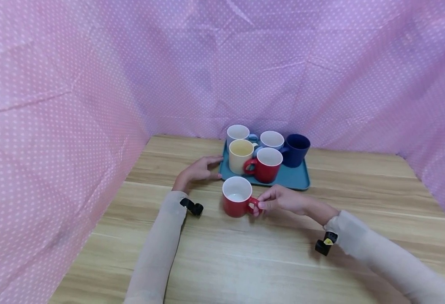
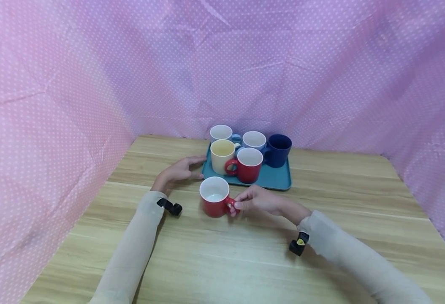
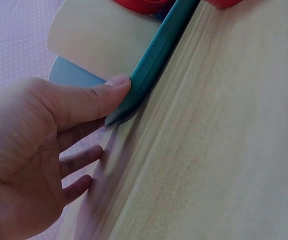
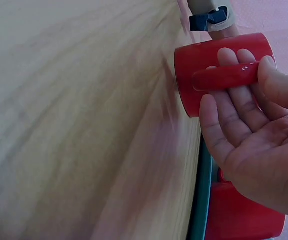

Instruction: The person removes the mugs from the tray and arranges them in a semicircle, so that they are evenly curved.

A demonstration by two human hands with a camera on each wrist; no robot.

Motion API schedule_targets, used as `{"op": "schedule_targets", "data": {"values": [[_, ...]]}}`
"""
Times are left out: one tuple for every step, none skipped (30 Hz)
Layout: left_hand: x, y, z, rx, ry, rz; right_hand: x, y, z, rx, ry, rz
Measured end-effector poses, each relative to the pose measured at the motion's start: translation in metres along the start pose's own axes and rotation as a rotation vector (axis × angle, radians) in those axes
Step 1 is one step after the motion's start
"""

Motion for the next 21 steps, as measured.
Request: {"op": "schedule_targets", "data": {"values": [[0.000, 0.000, 0.000, 0.004, -0.004, 0.002, 0.001, 0.000, 0.000, 0.004, -0.015, -0.006], [-0.001, 0.000, 0.000, 0.002, -0.006, 0.005, 0.002, 0.000, 0.001, 0.009, -0.022, -0.009], [-0.002, 0.000, 0.000, 0.001, -0.007, 0.008, 0.004, 0.000, 0.001, 0.009, -0.025, -0.019], [-0.002, 0.000, 0.000, -0.001, -0.011, 0.012, 0.006, 0.000, 0.001, 0.008, -0.029, -0.036], [-0.003, 0.000, -0.001, -0.003, -0.013, 0.016, 0.008, -0.001, 0.001, 0.006, -0.034, -0.060], [-0.003, 0.000, -0.001, -0.005, -0.015, 0.017, 0.011, -0.001, 0.001, 0.001, -0.036, -0.090], [-0.003, 0.000, -0.002, -0.004, -0.018, 0.016, 0.014, -0.001, 0.000, -0.001, -0.037, -0.123], [-0.003, 0.000, -0.001, 0.004, -0.020, 0.012, 0.017, -0.002, 0.000, -0.005, -0.036, -0.155], [-0.002, 0.000, -0.001, 0.009, -0.021, 0.007, 0.019, -0.002, 0.000, -0.013, -0.034, -0.185], [-0.001, 0.000, -0.001, 0.014, -0.021, 0.004, 0.022, -0.002, -0.001, -0.018, -0.032, -0.210], [-0.001, -0.001, 0.000, 0.023, -0.020, 0.001, 0.023, -0.001, -0.002, -0.022, -0.028, -0.228], [0.000, -0.001, 0.000, 0.030, -0.019, -0.002, 0.024, -0.001, -0.003, -0.025, -0.023, -0.239], [0.001, -0.001, 0.001, 0.038, -0.018, -0.004, 0.024, 0.000, -0.003, -0.021, -0.023, -0.244], [0.001, -0.002, 0.001, 0.038, -0.016, -0.003, 0.025, 0.000, -0.003, -0.021, -0.022, -0.246], [0.001, -0.002, 0.000, 0.035, -0.012, -0.002, 0.025, 0.000, -0.003, -0.023, -0.021, -0.249], [0.001, -0.002, 0.000, 0.032, -0.012, 0.002, 0.025, 0.000, -0.003, -0.029, -0.018, -0.255], [0.001, -0.002, 0.000, 0.033, -0.012, 0.004, 0.026, 0.000, -0.004, -0.033, -0.016, -0.260], [0.001, -0.002, 0.000, 0.031, -0.012, 0.006, 0.026, 0.000, -0.004, -0.038, -0.014, -0.267], [0.001, -0.002, -0.001, 0.028, -0.013, 0.008, 0.027, 0.000, -0.004, -0.042, -0.011, -0.275], [0.001, -0.002, -0.001, 0.029, -0.018, 0.009, 0.028, 0.000, -0.004, -0.050, -0.007, -0.288], [0.001, -0.002, -0.001, 0.030, -0.023, 0.008, 0.029, 0.000, -0.004, -0.055, -0.004, -0.300]]}}
Point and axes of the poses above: each hand's wrist, its own y-axis towards the middle knuckle, its own x-axis out of the back of the hand, z = x × y, the point moved 9 cm from there along y, towards the middle knuckle, and after that the axes turned 14 degrees about -z, right-handed, at the moved point
